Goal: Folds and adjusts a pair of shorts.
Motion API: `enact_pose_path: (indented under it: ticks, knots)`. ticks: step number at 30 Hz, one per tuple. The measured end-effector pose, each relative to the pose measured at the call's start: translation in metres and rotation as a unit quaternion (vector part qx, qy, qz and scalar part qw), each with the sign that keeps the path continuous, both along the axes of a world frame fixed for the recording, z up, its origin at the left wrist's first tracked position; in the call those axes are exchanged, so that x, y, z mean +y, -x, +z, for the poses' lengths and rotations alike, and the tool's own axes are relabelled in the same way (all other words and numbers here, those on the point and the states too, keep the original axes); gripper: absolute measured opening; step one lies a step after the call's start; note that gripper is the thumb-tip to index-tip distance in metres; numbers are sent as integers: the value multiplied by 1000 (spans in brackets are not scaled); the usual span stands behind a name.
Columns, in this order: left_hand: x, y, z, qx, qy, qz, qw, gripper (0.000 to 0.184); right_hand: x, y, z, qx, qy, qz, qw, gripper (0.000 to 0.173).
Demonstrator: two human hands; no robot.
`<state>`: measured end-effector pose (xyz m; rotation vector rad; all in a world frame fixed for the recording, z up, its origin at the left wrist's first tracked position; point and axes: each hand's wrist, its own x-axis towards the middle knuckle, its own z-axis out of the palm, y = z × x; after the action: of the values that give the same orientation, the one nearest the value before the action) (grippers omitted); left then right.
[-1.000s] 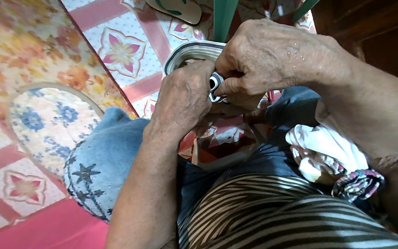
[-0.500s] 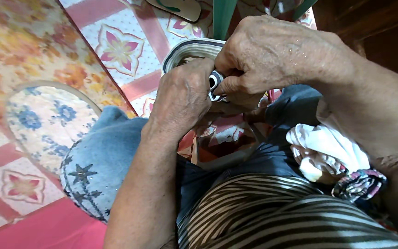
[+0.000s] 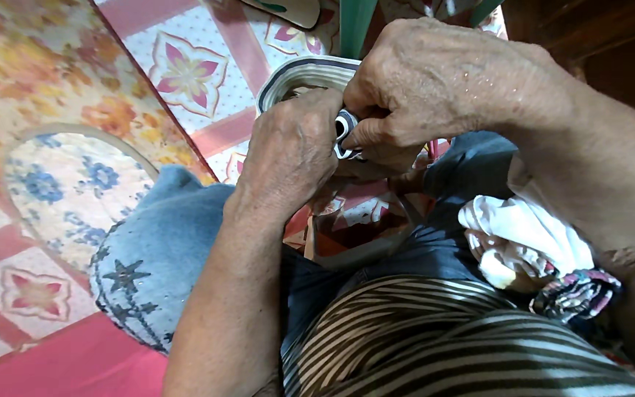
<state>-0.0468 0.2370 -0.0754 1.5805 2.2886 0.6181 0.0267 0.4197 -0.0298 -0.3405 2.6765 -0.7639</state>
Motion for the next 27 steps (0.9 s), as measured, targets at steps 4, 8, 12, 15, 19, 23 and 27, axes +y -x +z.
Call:
enact_pose_path:
  ticks: [4, 8, 12, 15, 19, 23, 27]
  knots:
    - [1, -1, 1, 2, 5, -1, 1000, 8, 0, 0, -1, -6, 0, -6, 1000, 33]
    - [0, 0, -1, 8, -1, -5, 1000, 6, 0, 0, -2, -2, -3, -4, 1000, 33]
    - [0, 0, -1, 14, -6, -11, 1000, 6, 1, 0, -3, 4, -3, 3, 1000, 34]
    - [1, -1, -1, 16, -3, -10, 1000, 5, 1, 0, -4, 10, -6, 5, 1000, 33]
    - [1, -2, -2, 18, -3, -8, 1000, 6, 0, 0, -1, -11, -11, -5, 1000, 32]
    - [1, -2, -2, 20, -2, -6, 1000, 7, 0, 1, -1, -11, -11, -6, 1000, 31]
    - [1, -2, -2, 22, 0, -9, 1000, 7, 0, 1, -1, -14, -12, -1, 1000, 31]
